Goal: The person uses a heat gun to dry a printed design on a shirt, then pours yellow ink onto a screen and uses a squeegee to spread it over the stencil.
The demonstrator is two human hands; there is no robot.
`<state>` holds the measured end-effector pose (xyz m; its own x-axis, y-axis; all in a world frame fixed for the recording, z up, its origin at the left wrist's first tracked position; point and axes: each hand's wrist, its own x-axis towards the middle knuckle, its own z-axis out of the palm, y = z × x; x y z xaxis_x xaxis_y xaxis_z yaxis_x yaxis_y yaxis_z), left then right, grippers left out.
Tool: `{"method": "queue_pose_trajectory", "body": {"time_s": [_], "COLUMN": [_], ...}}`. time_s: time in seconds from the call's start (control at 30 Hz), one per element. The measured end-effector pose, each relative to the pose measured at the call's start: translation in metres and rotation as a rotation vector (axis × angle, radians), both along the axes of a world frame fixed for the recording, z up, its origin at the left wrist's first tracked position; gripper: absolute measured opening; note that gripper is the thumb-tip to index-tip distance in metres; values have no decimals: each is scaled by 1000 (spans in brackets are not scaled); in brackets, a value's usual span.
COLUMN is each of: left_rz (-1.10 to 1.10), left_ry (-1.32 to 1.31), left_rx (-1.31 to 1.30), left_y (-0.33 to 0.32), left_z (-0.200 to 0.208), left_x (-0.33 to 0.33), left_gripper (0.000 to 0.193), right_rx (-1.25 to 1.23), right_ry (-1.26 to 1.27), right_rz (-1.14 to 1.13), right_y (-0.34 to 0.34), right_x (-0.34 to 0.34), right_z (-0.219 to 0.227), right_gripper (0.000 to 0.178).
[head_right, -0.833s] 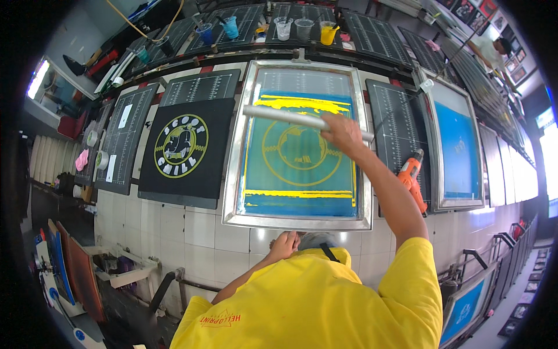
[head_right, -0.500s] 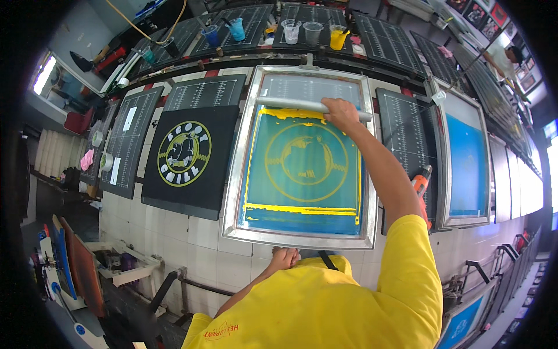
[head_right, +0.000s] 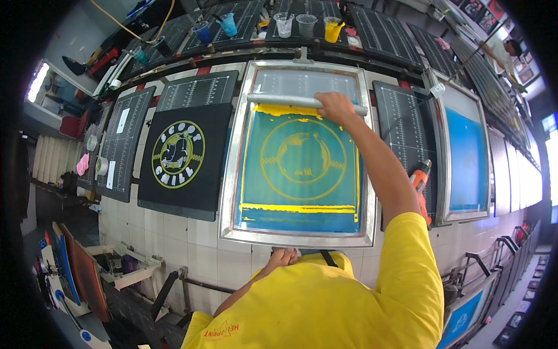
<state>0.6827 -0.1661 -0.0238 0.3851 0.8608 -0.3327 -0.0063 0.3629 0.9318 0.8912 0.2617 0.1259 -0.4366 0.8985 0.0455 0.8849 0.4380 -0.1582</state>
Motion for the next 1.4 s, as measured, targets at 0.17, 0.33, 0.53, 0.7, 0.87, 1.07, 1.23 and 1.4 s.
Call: {"method": "queue_pose_trajectory", "body": {"time_s": [0.17, 0.33, 0.53, 0.7, 0.87, 1.07, 1.23, 1.4], "left_rz": [-11, -17, -8, -31, -114, -167, -230, -185], "left_ry": [70, -17, -131, -196, -147, -101, -14, -56], "left_rx": [-31, -99, -99, -181, -245, -313, -258, -276], "left_y": [6, 9, 9, 11, 16, 21, 22, 22], "left_z": [16, 13, 6, 7, 15, 17, 12, 24], "left_x": [-4, -4, -3, -7, -13, -16, -20, -17], "left_gripper": [49, 45, 47, 45, 43, 43, 37, 33], "right_rx": [-41, -70, -127, 44, 105, 135, 51, 12], "right_ry": [27, 18, -26, 107, 13, -6, 45, 90], "right_rz": [19, 78, 52, 174, 123, 107, 71, 75], "right_y": [-25, -79, -185, -296, -339, -365, -377, -381], "right_x": [-4, 1, -8, -12, -19, -24, -23, -20], "right_z": [4, 7, 7, 3, -17, -27, -34, -33], "right_gripper": [30, 30, 25, 30, 39, 45, 60, 60]}}
